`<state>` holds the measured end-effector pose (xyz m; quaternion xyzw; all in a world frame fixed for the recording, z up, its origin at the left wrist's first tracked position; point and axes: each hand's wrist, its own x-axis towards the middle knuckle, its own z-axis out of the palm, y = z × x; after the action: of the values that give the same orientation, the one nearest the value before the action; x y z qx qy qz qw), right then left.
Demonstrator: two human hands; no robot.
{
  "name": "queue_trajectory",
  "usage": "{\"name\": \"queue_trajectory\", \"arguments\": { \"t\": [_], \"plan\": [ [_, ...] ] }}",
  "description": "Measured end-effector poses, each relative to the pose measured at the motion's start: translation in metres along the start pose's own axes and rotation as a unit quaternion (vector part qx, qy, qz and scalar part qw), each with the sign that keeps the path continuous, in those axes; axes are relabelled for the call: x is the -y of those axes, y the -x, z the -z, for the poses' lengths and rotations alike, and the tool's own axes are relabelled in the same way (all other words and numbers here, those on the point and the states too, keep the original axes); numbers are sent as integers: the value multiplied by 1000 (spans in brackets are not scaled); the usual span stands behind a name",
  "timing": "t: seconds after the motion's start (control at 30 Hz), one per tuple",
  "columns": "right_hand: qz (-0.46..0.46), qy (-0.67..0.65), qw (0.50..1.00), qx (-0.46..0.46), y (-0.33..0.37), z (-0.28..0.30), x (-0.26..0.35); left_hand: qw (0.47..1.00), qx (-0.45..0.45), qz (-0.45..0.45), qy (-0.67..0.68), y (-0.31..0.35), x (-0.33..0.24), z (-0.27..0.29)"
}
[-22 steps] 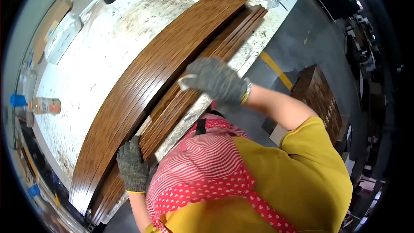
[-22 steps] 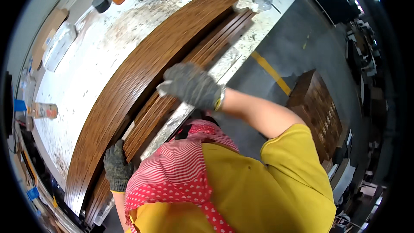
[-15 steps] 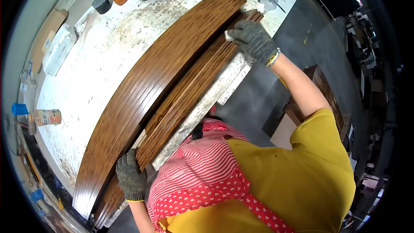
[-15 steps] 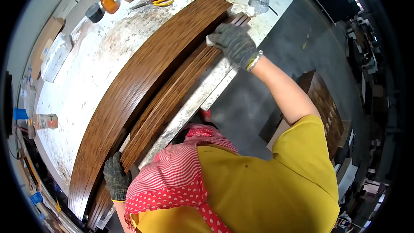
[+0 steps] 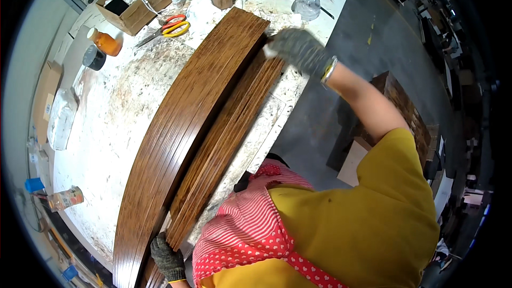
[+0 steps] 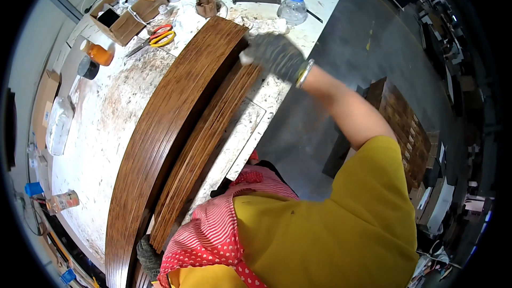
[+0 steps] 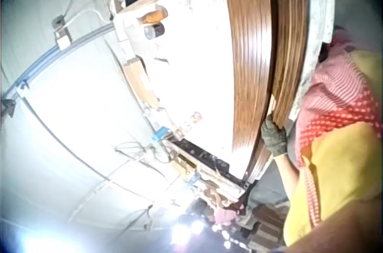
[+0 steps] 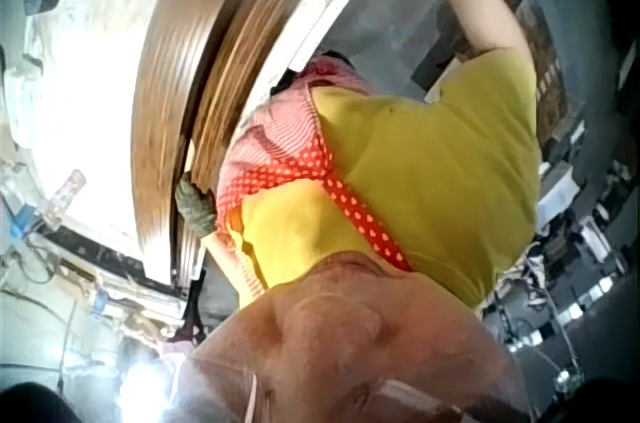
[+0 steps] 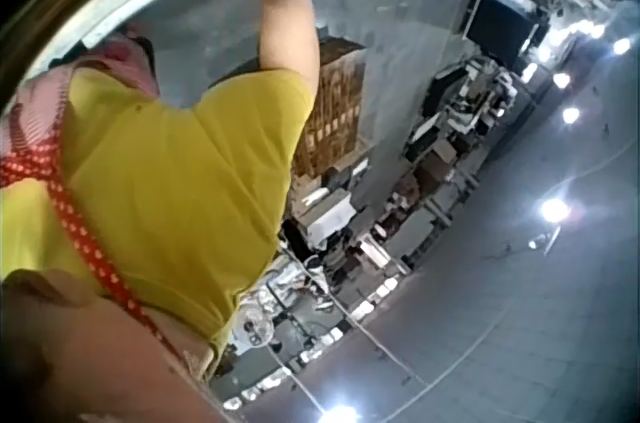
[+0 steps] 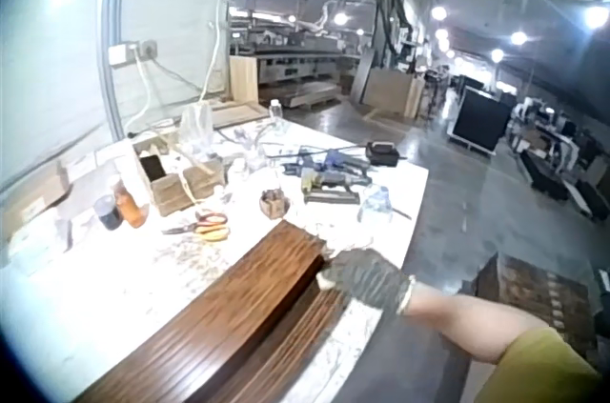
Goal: The person wipes a wooden board with a cloth, rubs the edges with a small block, and applies liquid from a bottle onto a cloth to wipe wooden boards.
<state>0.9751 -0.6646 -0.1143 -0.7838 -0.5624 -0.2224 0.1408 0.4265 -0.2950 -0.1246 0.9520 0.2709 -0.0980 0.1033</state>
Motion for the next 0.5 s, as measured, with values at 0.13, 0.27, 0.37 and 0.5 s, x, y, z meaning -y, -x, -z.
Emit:
{"name": "queue_trajectory", "arguments": {
  "t": [0.13, 0.27, 0.37, 0.5],
  "plan": [
    [-175, 110, 961, 184, 10, 16, -50, 1000, -11, -16, 0, -5, -4, 1],
    [-100, -177, 975, 84, -13, 4, 16, 999, -42, -17, -18, -4, -8, -2],
    [-68, -49, 974, 210, -18, 1, 6, 998, -46, -15, -29, -3, -7, -3],
    [-159, 120, 964, 174, 5, 15, -94, 999, -30, 0, -24, -5, -13, 1]
  ]
}}
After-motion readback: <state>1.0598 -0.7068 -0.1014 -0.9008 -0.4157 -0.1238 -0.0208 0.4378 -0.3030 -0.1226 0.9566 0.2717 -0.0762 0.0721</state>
